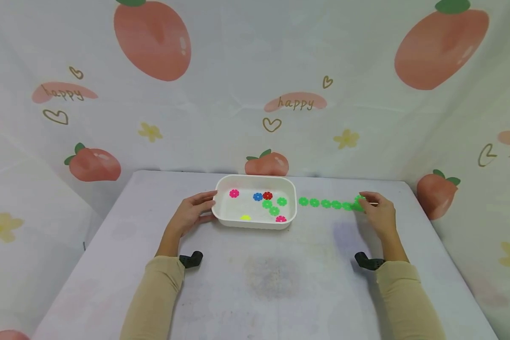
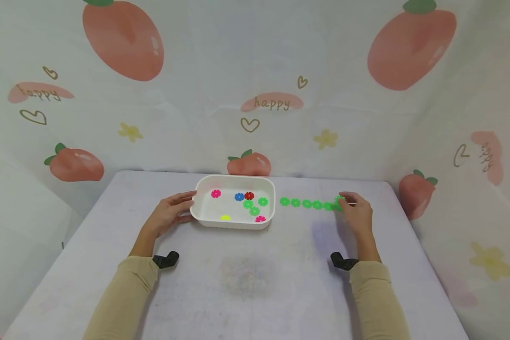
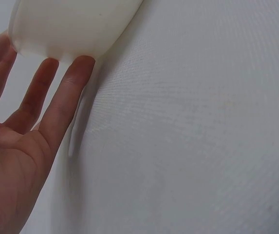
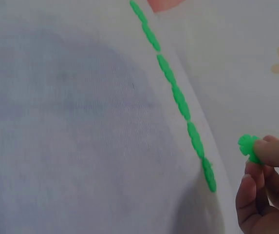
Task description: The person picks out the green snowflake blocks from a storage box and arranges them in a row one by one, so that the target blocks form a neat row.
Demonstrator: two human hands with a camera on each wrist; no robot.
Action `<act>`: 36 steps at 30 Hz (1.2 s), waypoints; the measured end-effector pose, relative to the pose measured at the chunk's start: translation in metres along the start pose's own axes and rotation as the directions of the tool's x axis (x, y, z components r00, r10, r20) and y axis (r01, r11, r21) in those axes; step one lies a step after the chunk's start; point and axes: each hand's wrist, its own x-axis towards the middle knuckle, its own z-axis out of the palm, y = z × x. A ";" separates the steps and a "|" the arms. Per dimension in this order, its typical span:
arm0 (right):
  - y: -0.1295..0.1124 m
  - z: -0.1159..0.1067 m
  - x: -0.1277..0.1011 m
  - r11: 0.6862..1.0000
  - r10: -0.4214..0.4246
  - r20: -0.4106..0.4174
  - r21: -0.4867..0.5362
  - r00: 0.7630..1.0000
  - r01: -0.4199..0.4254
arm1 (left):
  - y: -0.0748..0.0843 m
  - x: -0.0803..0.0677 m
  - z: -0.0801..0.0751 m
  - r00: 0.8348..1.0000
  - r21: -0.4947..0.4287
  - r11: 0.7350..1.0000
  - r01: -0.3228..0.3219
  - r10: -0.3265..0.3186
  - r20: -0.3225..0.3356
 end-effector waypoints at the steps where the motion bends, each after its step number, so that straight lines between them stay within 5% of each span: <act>1: 0.002 -0.002 0.001 1.000 0.009 -0.008 -0.014 1.000 -0.009 | 0.000 0.000 0.000 1.000 0.000 1.000 0.000 0.000 0.000; 15: 0.018 -0.014 0.013 0.977 0.032 -0.024 -0.212 0.999 -0.036 | 0.001 0.002 0.000 1.000 0.012 1.000 0.002 -0.002 0.001; 21: 0.022 -0.010 0.014 0.959 -0.024 0.001 -0.282 1.000 0.024 | 0.000 0.001 -0.002 1.000 0.022 1.000 0.002 -0.002 0.002; 36: 0.012 -0.013 0.010 0.848 -0.155 0.059 -0.505 0.986 0.163 | 0.001 -0.002 -0.002 1.000 0.031 1.000 -0.004 0.004 0.011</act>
